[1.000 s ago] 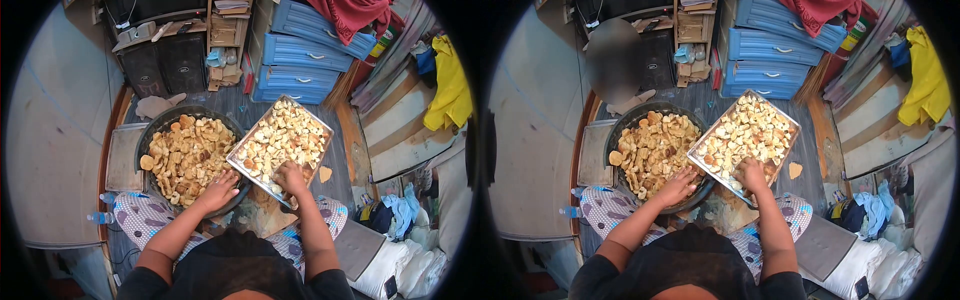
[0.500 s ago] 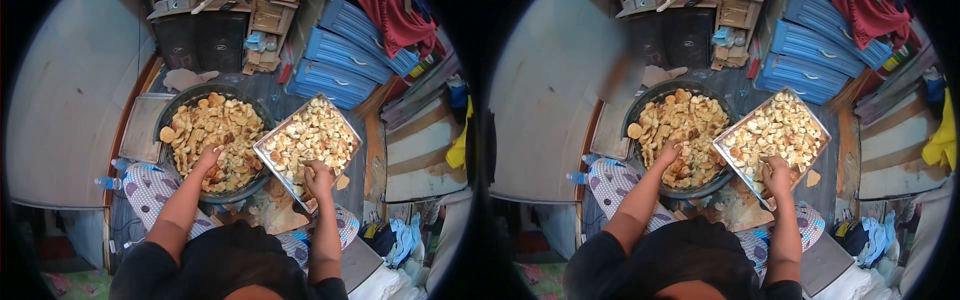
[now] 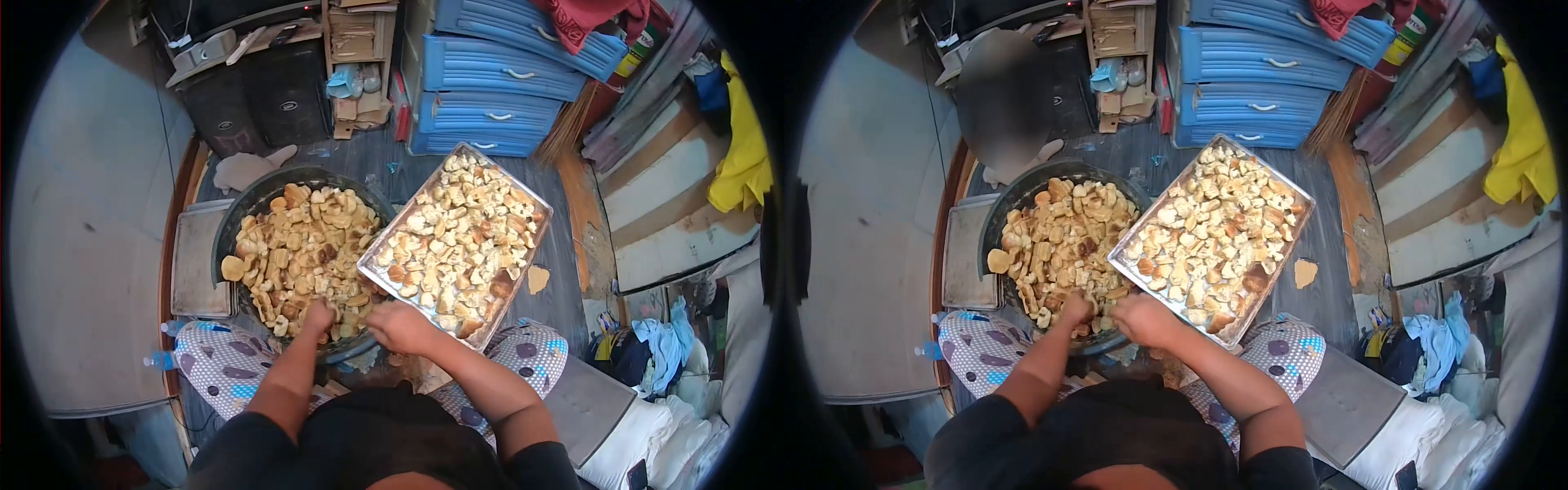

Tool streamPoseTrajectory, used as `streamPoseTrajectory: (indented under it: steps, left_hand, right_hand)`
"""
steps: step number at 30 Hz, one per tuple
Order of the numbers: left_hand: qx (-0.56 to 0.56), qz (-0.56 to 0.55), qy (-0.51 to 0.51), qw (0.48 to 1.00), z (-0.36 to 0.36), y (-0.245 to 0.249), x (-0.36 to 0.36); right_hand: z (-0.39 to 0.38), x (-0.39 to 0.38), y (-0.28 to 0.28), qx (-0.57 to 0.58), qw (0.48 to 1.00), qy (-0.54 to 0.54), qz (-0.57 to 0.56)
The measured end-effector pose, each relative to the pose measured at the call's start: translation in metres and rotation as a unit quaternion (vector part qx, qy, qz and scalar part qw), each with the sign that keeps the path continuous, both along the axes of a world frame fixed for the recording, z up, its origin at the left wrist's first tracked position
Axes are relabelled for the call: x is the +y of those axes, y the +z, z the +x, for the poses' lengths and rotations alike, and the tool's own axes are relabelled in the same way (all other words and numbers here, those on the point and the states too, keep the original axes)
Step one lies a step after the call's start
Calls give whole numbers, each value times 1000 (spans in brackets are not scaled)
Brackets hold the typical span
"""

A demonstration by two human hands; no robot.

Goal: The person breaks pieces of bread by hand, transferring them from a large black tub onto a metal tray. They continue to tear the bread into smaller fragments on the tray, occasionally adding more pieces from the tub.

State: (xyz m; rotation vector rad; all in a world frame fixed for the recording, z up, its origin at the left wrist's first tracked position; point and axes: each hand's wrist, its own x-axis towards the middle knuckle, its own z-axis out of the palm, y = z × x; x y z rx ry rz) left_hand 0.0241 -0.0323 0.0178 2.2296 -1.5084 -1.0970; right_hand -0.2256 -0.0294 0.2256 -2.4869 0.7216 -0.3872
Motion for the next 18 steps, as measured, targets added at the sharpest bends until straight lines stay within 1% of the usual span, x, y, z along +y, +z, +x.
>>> streamPoseTrajectory:
  steps: [1,2,3,4,5,6,7,8,9,10,11,12,13,14,15,16,17,18]
  left_hand:
    - [69,-18,65,995,3,35,-18]
    - [180,-17,81,980,1,76,-31]
    - [287,-19,98,953,-5,116,-42]
    - [331,-46,52,941,-9,141,-47]
    - [364,-67,-1,929,-18,173,-46]
    - [393,-91,-34,915,-31,196,-40]
    - [420,-116,-65,898,-44,212,-35]
    - [390,-129,-104,906,-53,219,-30]
    - [345,-167,-111,917,-63,234,-23]
    - [300,-204,-117,925,-72,246,-18]
    - [298,-210,-111,924,-78,247,-16]
    - [382,-166,-80,906,-84,248,-14]
    - [462,-120,-51,877,-88,250,-12]
    - [463,-123,-49,876,-91,252,-11]
    - [468,-106,-68,875,-93,259,-10]
    - [472,-88,-87,873,-95,265,-11]
    - [473,-89,-86,872,-97,270,-12]
    - [459,-64,-109,879,-98,275,-14]
  right_hand:
    - [-1,-7,1,-27,998,-53,16]
    - [-3,-11,4,-32,998,-54,17]
    - [-5,-16,9,-90,989,-108,48]
    - [-5,-19,14,-147,973,-160,80]
    - [-2,-20,25,-157,950,-193,186]
    - [-1,-22,25,-212,935,-173,227]
    - [2,-23,23,-278,893,-160,316]
    - [5,-23,21,-338,839,-145,402]
    - [2,-27,16,-366,808,-138,442]
    - [-3,-31,23,-352,818,-140,433]
    - [-7,-33,25,-334,838,-142,407]
    - [-10,-34,30,-316,857,-145,380]
    - [-14,-36,35,-313,859,-141,379]
    - [-18,-36,40,-314,850,-154,393]
    - [-21,-35,44,-316,841,-168,407]
    - [-24,-35,42,-314,841,-167,406]
    - [-26,-37,37,-323,862,-176,348]
    - [-27,-36,39,-331,880,-183,288]
